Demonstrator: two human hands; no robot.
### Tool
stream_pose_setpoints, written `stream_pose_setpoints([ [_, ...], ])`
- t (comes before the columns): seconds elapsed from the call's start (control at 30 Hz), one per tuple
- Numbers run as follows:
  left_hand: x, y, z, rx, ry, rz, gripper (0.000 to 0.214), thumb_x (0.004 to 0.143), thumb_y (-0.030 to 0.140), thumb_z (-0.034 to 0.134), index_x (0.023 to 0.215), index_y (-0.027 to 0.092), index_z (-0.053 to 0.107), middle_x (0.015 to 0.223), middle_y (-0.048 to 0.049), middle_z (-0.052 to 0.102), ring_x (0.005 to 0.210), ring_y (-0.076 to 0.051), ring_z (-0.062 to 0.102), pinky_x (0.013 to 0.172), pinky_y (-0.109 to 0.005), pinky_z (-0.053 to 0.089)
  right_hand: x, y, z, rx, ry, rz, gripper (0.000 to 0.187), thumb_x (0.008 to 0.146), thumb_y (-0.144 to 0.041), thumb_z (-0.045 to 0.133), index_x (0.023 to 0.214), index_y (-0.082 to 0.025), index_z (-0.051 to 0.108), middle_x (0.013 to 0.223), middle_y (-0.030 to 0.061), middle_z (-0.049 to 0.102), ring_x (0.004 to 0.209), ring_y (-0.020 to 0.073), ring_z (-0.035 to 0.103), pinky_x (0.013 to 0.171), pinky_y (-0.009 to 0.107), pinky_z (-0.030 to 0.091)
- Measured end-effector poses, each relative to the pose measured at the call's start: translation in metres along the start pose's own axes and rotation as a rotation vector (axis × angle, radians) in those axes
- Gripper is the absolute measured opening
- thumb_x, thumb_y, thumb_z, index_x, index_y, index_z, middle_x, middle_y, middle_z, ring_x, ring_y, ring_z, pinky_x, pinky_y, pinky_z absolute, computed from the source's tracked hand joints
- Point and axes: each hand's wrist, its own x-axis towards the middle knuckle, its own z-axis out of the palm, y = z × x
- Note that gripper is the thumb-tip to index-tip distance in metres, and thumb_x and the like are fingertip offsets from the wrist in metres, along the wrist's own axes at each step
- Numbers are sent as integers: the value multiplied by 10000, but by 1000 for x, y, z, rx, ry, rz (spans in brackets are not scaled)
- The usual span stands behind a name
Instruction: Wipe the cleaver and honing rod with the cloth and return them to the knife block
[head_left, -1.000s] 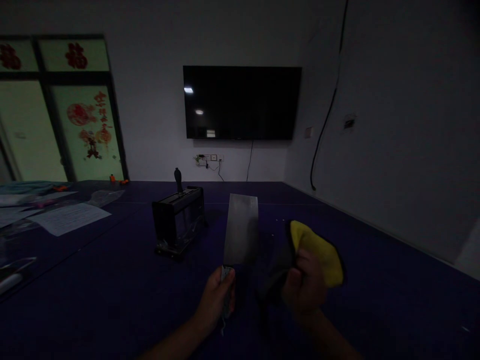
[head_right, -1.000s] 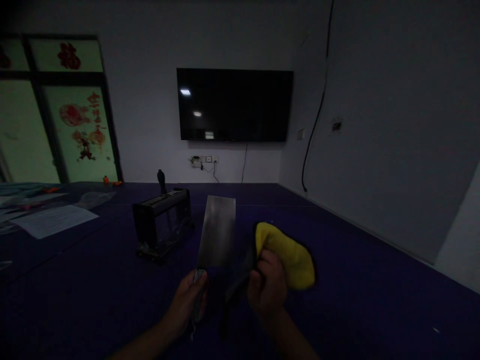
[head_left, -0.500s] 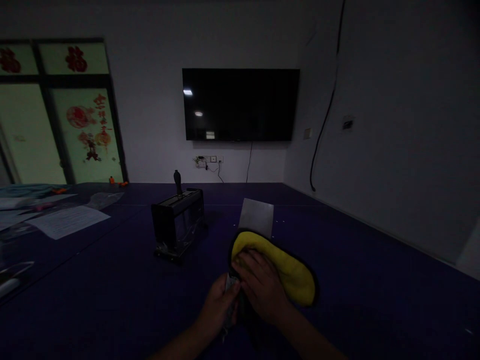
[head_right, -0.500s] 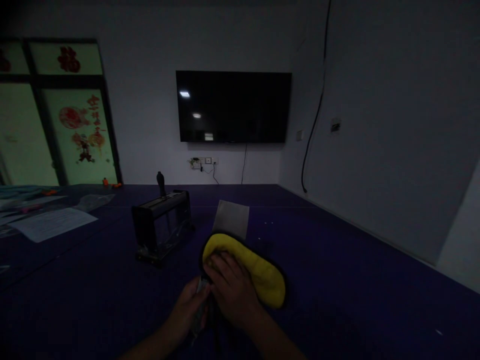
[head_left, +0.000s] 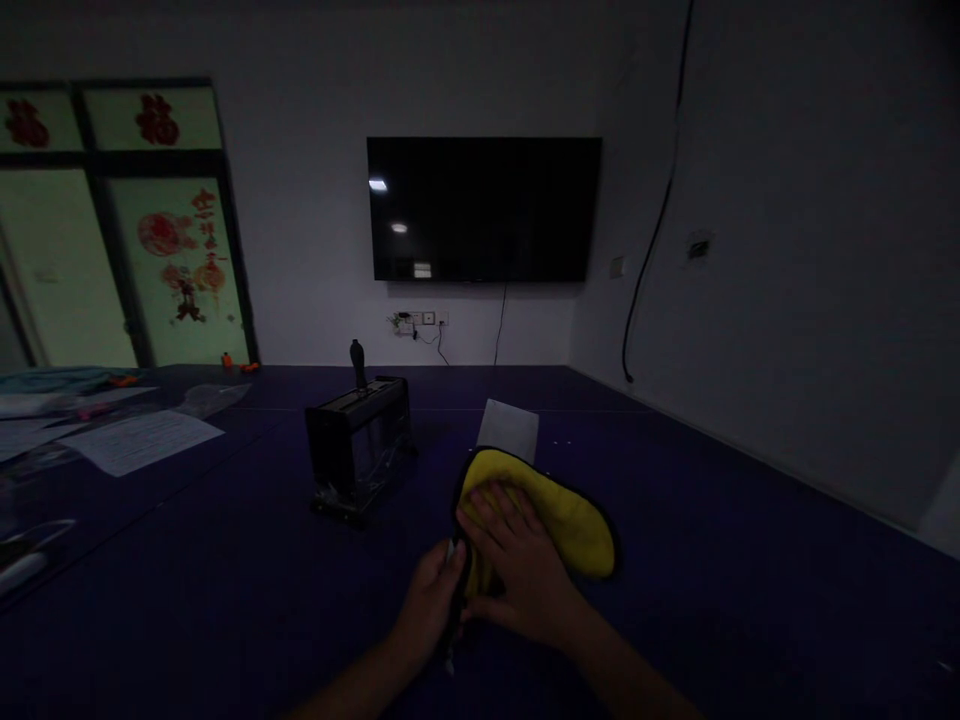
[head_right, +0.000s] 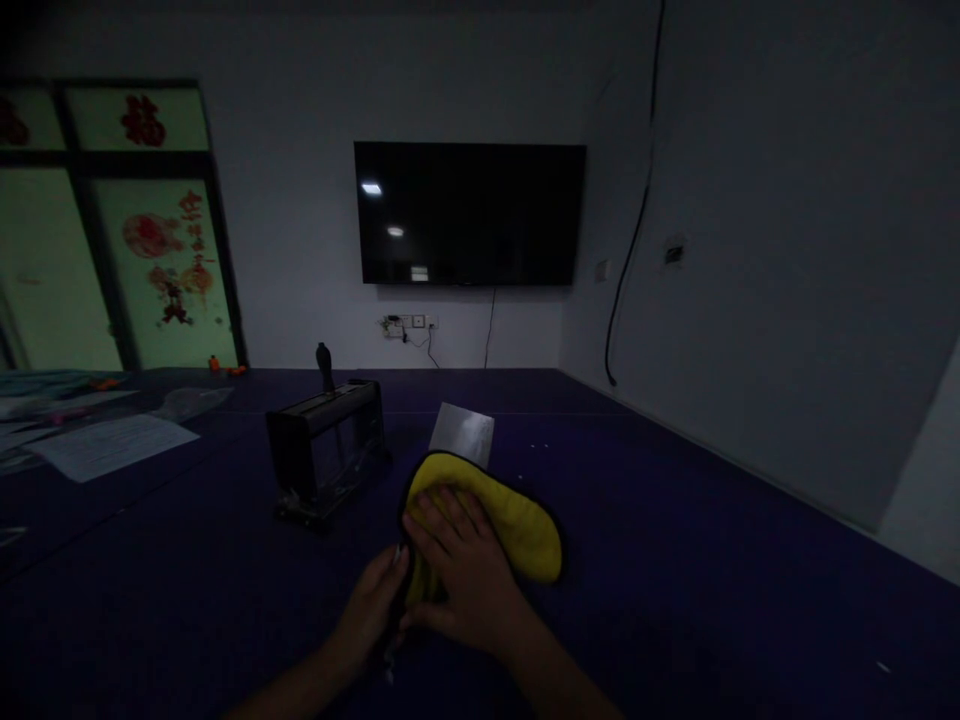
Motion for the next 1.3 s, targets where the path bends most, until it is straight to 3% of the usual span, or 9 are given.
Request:
stream_pose_setpoints([
  [0.13,0,4,2,-71,6,49,540,651,683,591,767,156,587,586,3,580,496,-109,535,489,-209,448,-1,6,-3,81,-61,-13,952,674,-747,493,1436,-237,235,1488,88,272,1364,321,164,1090,522,111],
  [0.23,-1,7,5,-129,10,73,524,637,664,622,750,153,606,676,-30,632,629,-140,590,612,-223,479,-1,8,-4,103,-120,-25,973,645,-661,597,1439,-244,219,1503,73,236,1373,309,141,1096,511,91],
  [0.43,-2,5,6,-60,48,-21,574,626,719,576,765,162,575,469,46,505,344,-72,402,356,-185,306,0,-1,-2,45,-130,38,959,600,-280,621,1448,-244,174,1521,55,174,1386,300,86,1094,526,36],
  [0.57,-1,2,6,-50,34,-12,599,606,755,553,746,173,532,417,71,446,303,-65,366,322,-176,258,0,-9,2,-28,-52,66,926,610,-237,597,1445,-207,198,1515,90,187,1380,323,105,1090,544,16],
  [0.7,-1,1,5,-27,-20,2,596,622,770,518,679,177,490,400,72,432,275,-51,338,308,-169,243,1,-12,9,-132,79,52,714,750,-321,569,1405,-197,316,1476,109,295,1364,314,185,1098,530,62],
  [0.87,-4,0,7,-23,-26,0,584,636,763,510,687,183,476,414,70,451,273,-51,357,305,-164,255,3,-16,21,-269,297,99,454,849,-282,515,1300,-248,476,1358,72,485,1330,280,279,1093,509,149],
  [1.07,-7,-2,11,-76,-56,-25,581,640,760,513,681,182,473,396,73,440,265,-52,357,298,-159,255,5,-18,24,-279,398,133,386,870,-259,487,1253,-249,525,1308,63,538,1331,270,288,1095,496,172],
  [1.17,-5,-2,11,-116,-55,-25,573,657,747,514,675,175,480,393,69,441,259,-51,354,293,-160,254,6,-16,21,-242,355,108,424,870,-237,464,1294,-239,487,1352,51,496,1341,254,274,1108,473,172],
  [1.3,2,-2,6,-138,-29,-14,573,662,741,517,636,170,479,391,62,436,263,-50,354,294,-163,251,5,-13,14,-84,90,57,555,843,-164,420,1392,-190,340,1457,56,342,1367,224,218,1106,440,243],
])
